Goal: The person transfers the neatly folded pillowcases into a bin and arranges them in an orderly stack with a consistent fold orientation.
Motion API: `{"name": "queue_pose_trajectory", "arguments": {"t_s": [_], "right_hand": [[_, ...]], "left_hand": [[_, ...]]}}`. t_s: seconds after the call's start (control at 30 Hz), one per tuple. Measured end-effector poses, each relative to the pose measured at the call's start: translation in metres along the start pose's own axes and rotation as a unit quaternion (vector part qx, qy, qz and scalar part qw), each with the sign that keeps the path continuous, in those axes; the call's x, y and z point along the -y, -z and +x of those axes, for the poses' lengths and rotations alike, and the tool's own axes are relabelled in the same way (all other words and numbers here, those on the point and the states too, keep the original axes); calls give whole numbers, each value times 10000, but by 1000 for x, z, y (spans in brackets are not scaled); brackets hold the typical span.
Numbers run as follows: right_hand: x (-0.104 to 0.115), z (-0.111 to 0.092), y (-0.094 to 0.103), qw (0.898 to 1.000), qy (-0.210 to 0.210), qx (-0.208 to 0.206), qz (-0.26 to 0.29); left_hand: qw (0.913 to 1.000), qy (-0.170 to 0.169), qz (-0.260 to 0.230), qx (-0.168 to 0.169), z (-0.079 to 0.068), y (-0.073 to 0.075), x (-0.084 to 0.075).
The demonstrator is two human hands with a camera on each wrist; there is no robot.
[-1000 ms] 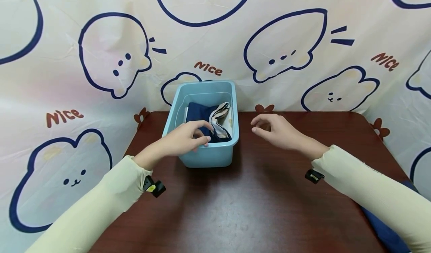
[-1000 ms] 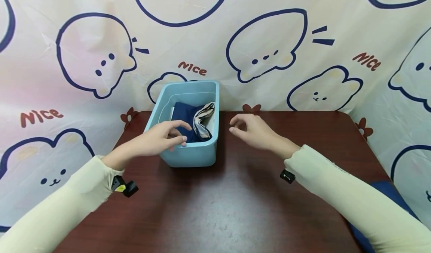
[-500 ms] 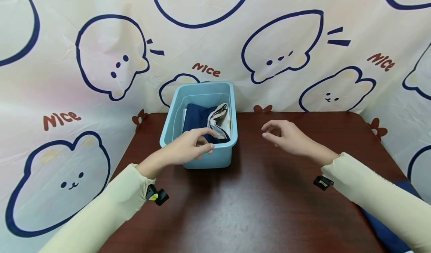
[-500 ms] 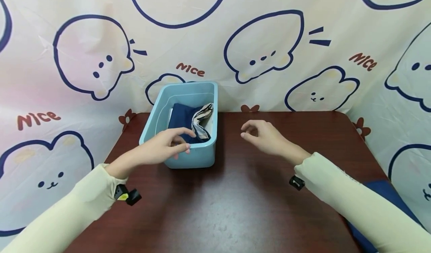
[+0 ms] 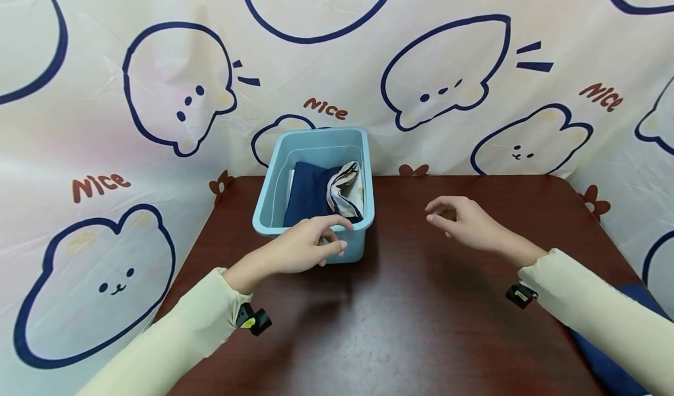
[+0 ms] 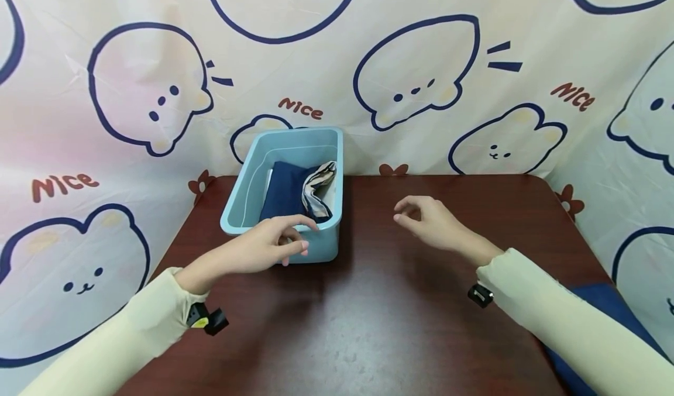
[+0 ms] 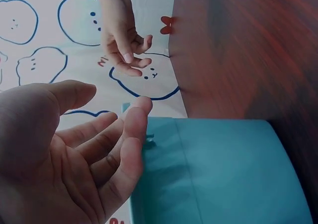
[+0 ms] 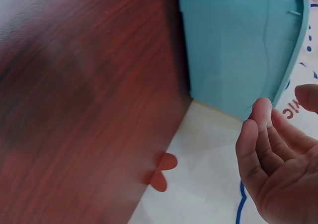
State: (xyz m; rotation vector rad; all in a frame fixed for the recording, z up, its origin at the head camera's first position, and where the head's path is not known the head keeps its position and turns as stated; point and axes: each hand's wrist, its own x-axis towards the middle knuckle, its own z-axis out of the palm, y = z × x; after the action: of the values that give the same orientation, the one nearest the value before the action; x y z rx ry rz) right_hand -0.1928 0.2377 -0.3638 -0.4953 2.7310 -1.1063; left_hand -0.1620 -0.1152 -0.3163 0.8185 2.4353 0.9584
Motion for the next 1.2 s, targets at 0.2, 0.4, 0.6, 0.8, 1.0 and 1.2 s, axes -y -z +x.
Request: {"name": "queue_pose_trajectory", "arguments": {"t_s": [0.2,0.4,0.6,0.8,1.0,1.2], "right_hand": [[-11,-5,-1,10000,-38,11,5],[-17,-8,0,10000,-2,2,-36],[-23,-11,2,10000,-28,24,-67],[-30,-15,5,9999,-101,68,-79],[-39,-19,8,9998,-144,83,-97],[-47,-23,11,9997,-166,100,-119]], "left_hand": [[10000,-21,-7,94,0,-6,0],[10000,-25,-4,79,2,-9,-1],[9999,62,58,105,4,-15,-2],[9998,47,-36,172,7,-22,-1],[9996,-3,-16,272,11,-30,0],[9993,73,69,362,17,-38,-1]]}}
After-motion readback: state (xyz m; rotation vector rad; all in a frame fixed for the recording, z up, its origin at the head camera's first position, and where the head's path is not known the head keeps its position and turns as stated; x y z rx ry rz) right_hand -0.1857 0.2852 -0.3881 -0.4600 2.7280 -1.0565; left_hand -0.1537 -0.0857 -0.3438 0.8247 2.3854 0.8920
